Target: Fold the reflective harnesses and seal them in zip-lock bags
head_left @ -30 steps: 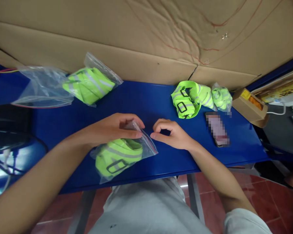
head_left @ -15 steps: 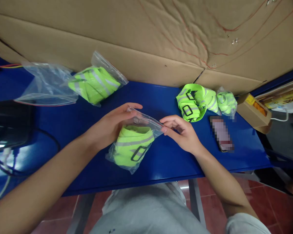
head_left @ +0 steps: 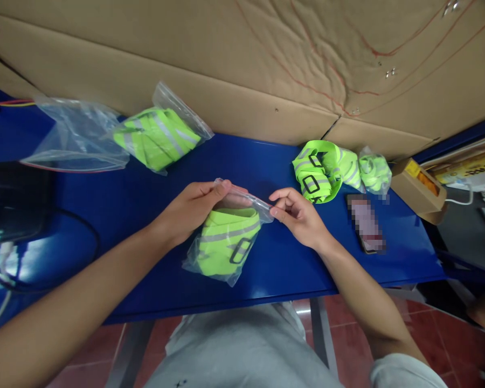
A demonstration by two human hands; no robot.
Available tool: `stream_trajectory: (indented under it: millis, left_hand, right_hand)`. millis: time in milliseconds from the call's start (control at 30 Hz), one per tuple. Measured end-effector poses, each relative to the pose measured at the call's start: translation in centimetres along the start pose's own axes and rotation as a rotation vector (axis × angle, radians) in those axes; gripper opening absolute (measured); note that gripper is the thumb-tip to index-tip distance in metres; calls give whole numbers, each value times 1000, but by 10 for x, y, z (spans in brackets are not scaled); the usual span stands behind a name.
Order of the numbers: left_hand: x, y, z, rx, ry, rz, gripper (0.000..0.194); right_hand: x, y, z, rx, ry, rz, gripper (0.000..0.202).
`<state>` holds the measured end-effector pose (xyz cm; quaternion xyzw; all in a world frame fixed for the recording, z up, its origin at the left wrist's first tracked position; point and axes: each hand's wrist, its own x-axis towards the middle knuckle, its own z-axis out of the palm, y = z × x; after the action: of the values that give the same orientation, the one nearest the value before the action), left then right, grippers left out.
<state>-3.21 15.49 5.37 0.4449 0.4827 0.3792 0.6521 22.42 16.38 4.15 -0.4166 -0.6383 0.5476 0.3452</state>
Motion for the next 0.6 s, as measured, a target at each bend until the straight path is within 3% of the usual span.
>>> stream_trajectory:
  millis: [200, 433, 600]
  left_hand:
    - [-2, 0, -1, -20, 79, 47, 47]
    - [-4, 1, 10, -227, 74, -11, 48]
    - [-6, -3, 15, -223, 66, -14, 55]
  right_hand:
    - [-2, -6, -2, -14, -81, 127, 49]
    - [-3, -8, 1, -95, 57, -113, 47]
    - [-4, -6, 5, -58, 14, -127, 39]
